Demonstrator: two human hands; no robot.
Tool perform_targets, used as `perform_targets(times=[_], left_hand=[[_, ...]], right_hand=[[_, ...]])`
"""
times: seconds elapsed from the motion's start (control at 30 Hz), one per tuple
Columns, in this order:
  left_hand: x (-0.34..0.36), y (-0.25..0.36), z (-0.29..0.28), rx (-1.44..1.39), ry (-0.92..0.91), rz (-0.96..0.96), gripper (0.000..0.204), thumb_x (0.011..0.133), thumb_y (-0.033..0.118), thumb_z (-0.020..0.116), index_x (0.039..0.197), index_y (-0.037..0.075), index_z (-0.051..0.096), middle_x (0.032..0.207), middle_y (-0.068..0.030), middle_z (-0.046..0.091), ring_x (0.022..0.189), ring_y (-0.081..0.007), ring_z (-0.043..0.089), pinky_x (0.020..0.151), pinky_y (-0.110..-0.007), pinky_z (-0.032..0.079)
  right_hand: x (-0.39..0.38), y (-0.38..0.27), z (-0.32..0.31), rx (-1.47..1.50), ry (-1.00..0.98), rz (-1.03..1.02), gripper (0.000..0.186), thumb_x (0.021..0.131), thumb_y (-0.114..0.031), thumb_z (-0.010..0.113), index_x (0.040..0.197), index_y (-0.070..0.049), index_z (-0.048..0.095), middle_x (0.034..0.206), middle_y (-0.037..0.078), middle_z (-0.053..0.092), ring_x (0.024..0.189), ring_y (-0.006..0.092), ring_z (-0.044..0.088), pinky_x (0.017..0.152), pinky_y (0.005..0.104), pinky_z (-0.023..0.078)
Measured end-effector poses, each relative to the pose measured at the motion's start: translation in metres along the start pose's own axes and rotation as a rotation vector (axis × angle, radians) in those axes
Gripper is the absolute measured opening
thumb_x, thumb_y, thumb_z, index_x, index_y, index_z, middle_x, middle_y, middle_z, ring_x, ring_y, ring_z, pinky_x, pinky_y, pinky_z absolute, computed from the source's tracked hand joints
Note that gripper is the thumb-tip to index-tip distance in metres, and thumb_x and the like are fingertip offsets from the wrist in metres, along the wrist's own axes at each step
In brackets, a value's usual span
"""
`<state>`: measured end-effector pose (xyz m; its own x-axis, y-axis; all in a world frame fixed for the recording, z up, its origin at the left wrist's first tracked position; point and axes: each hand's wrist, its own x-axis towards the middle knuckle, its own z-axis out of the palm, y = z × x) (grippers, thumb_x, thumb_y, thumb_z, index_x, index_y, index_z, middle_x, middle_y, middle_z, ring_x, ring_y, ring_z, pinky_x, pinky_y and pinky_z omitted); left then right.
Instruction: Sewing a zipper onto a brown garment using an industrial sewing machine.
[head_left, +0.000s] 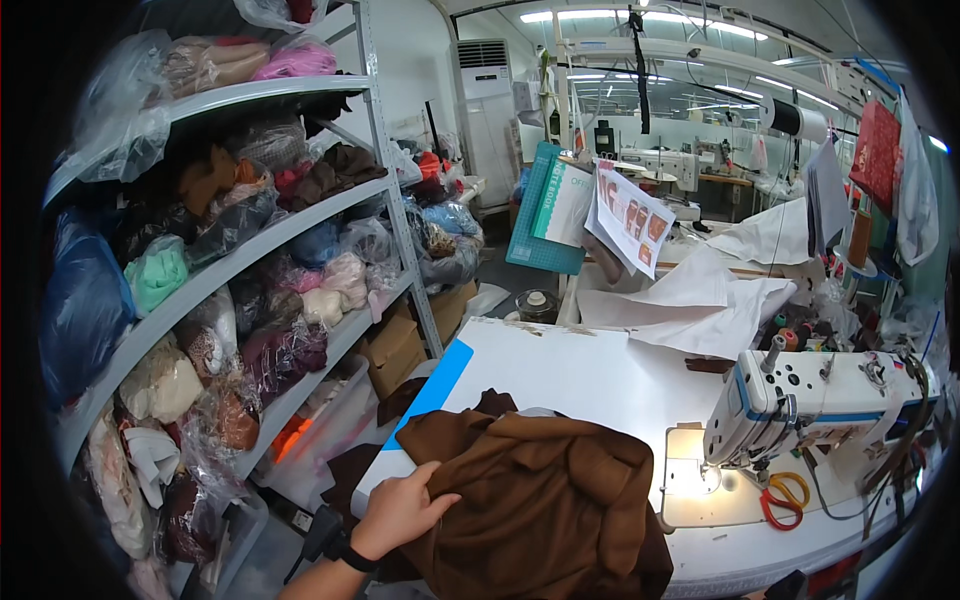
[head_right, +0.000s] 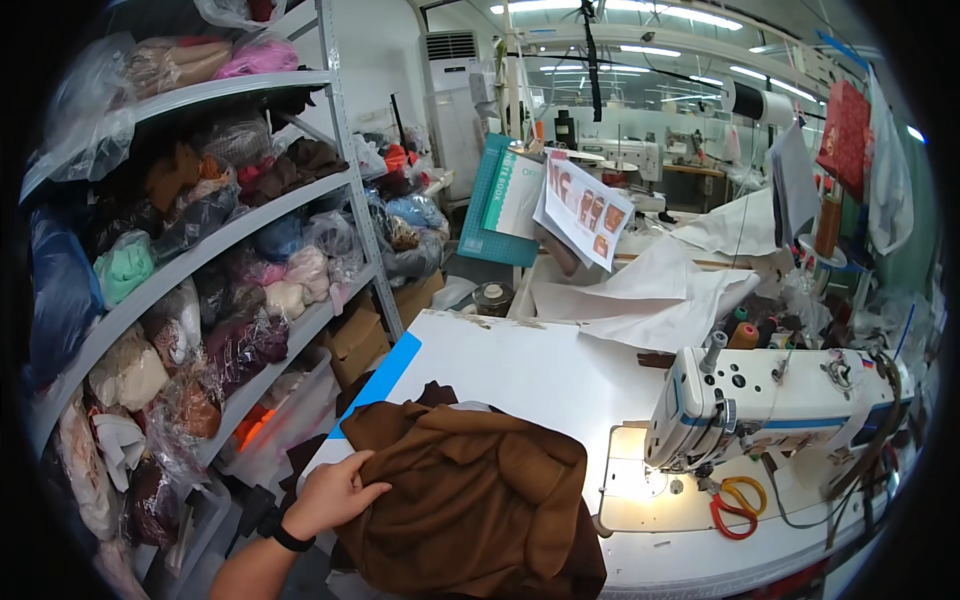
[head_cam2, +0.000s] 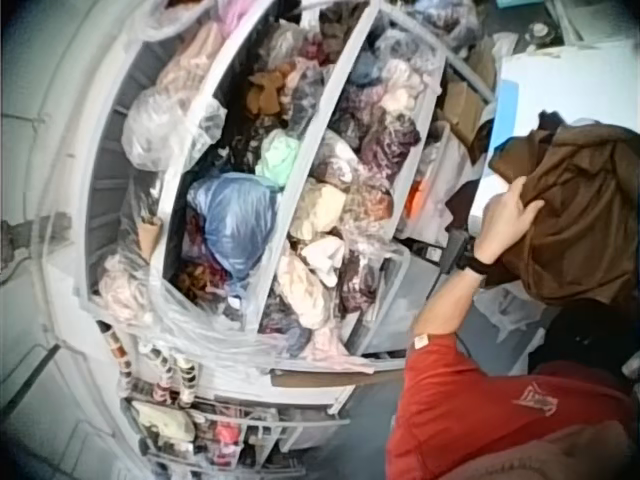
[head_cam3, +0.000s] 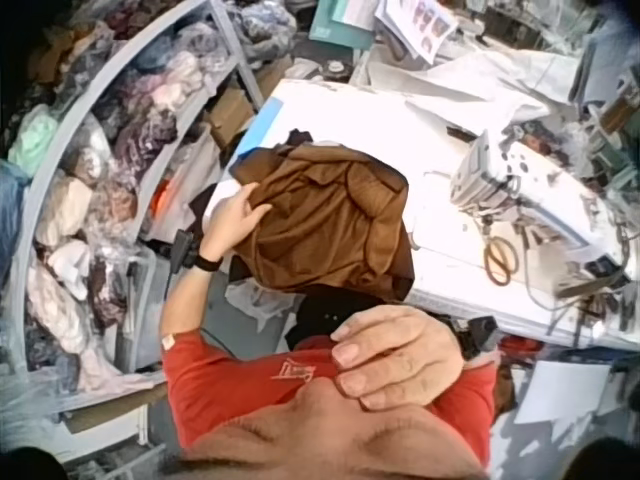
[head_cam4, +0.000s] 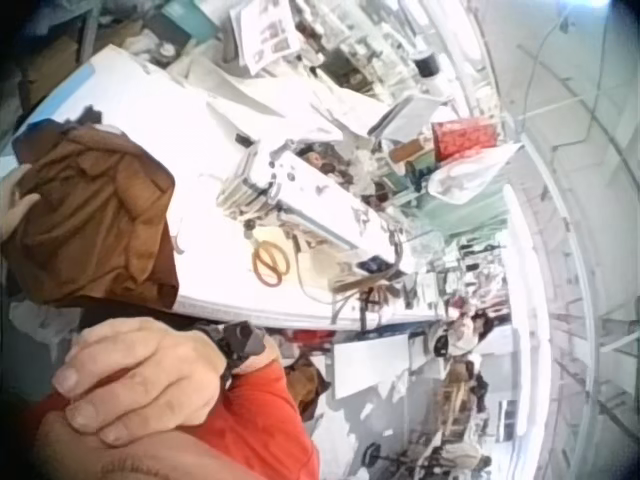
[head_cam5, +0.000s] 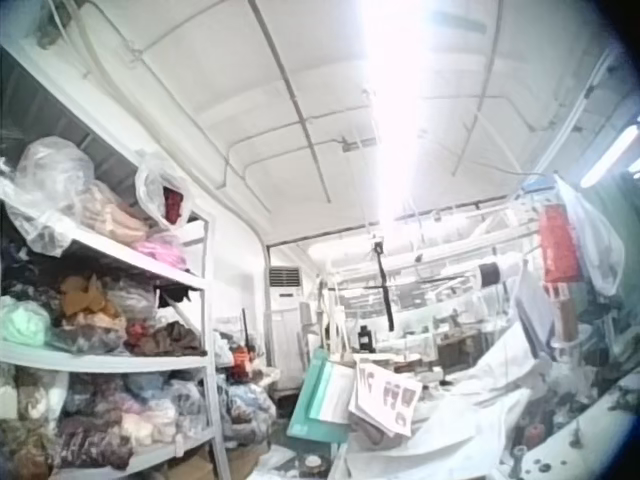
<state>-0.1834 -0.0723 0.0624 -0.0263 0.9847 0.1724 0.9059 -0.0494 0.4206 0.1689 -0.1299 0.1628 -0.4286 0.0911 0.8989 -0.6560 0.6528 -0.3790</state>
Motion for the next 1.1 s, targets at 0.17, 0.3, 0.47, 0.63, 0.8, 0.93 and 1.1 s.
perform_targets(times=[0.17, 0.3, 0.47, 0.63, 0.8, 0.93, 1.1], left_hand=[[0.031, 0.013, 0.014, 0.006, 0.353, 0.195, 0.013, 0.088, 0.015, 0.068, 0.097, 0.007, 0.069, 0.073, -0.0180, 0.068, 0.071, -0.0391, 0.068, 0.060, -0.049, 0.052], [0.045, 0.021, -0.016, -0.053, 0.524, 0.282, 0.013, 0.088, 0.006, 0.065, 0.101, 0.003, 0.068, 0.082, -0.0218, 0.069, 0.075, -0.0418, 0.068, 0.063, -0.048, 0.053], [0.108, 0.061, -0.074, -0.012, 0.926, 0.650, 0.022, 0.088, -0.001, 0.061, 0.109, 0.001, 0.067, 0.095, -0.0222, 0.071, 0.084, -0.0428, 0.069, 0.073, -0.046, 0.055], [0.183, 0.084, -0.104, -0.407, 1.124, 0.610, 0.026, 0.100, 0.002, 0.053, 0.124, 0.003, 0.063, 0.106, -0.0192, 0.071, 0.097, -0.0328, 0.071, 0.086, -0.040, 0.054], [0.214, 0.051, -0.059, -0.837, 0.892, 0.584, 0.041, 0.101, 0.006, 0.058, 0.142, 0.003, 0.050, 0.131, -0.0128, 0.062, 0.118, -0.0234, 0.061, 0.103, -0.035, 0.048], [0.129, 0.036, 0.040, -1.016, 0.563, 0.114, 0.069, 0.105, 0.012, 0.057, 0.162, 0.003, 0.020, 0.145, -0.0162, 0.051, 0.125, -0.0246, 0.056, 0.108, -0.035, 0.045], [0.019, 0.072, 0.075, -1.883, -0.307, -0.383, 0.041, 0.108, 0.042, 0.052, 0.124, 0.006, 0.058, 0.125, -0.0226, 0.066, 0.121, -0.0344, 0.061, 0.105, -0.048, 0.047]], right_hand=[[-0.057, 0.022, -0.047, -0.439, -0.204, 0.412, 0.028, 0.092, -0.016, 0.072, 0.115, -0.002, 0.071, 0.105, 0.015, 0.067, 0.102, 0.0289, 0.066, 0.087, 0.0410, 0.053], [-0.059, 0.131, -0.058, -1.139, 0.320, 0.647, 0.069, 0.088, -0.028, 0.081, 0.141, 0.004, 0.050, 0.138, 0.026, 0.055, 0.126, 0.0434, 0.053, 0.110, 0.0436, 0.043], [-0.061, 0.174, -0.094, -0.505, 0.581, 0.897, 0.030, 0.106, -0.027, 0.058, 0.112, 0.001, 0.068, 0.097, 0.015, 0.075, 0.091, 0.0275, 0.072, 0.085, 0.0351, 0.056], [-0.007, 0.137, -0.083, -0.197, 0.739, 0.649, 0.033, 0.105, -0.028, 0.063, 0.123, -0.002, 0.055, 0.117, 0.014, 0.069, 0.093, 0.0212, 0.070, 0.079, 0.0333, 0.057], [-0.021, 0.168, -0.052, -0.686, 0.429, 0.819, 0.025, 0.093, -0.024, 0.074, 0.103, -0.002, 0.065, 0.084, 0.013, 0.069, 0.074, 0.0274, 0.068, 0.070, 0.0362, 0.054], [-0.036, 0.144, -0.039, -0.549, 0.655, 0.855, 0.019, 0.095, -0.016, 0.073, 0.098, -0.001, 0.062, 0.076, 0.006, 0.063, 0.066, 0.0122, 0.056, 0.063, 0.0278, 0.048], [-0.075, 0.132, -0.023, -0.655, 0.459, 0.779, 0.015, 0.096, -0.013, 0.071, 0.098, -0.001, 0.063, 0.080, 0.007, 0.062, 0.068, 0.0123, 0.056, 0.061, 0.0281, 0.048]])
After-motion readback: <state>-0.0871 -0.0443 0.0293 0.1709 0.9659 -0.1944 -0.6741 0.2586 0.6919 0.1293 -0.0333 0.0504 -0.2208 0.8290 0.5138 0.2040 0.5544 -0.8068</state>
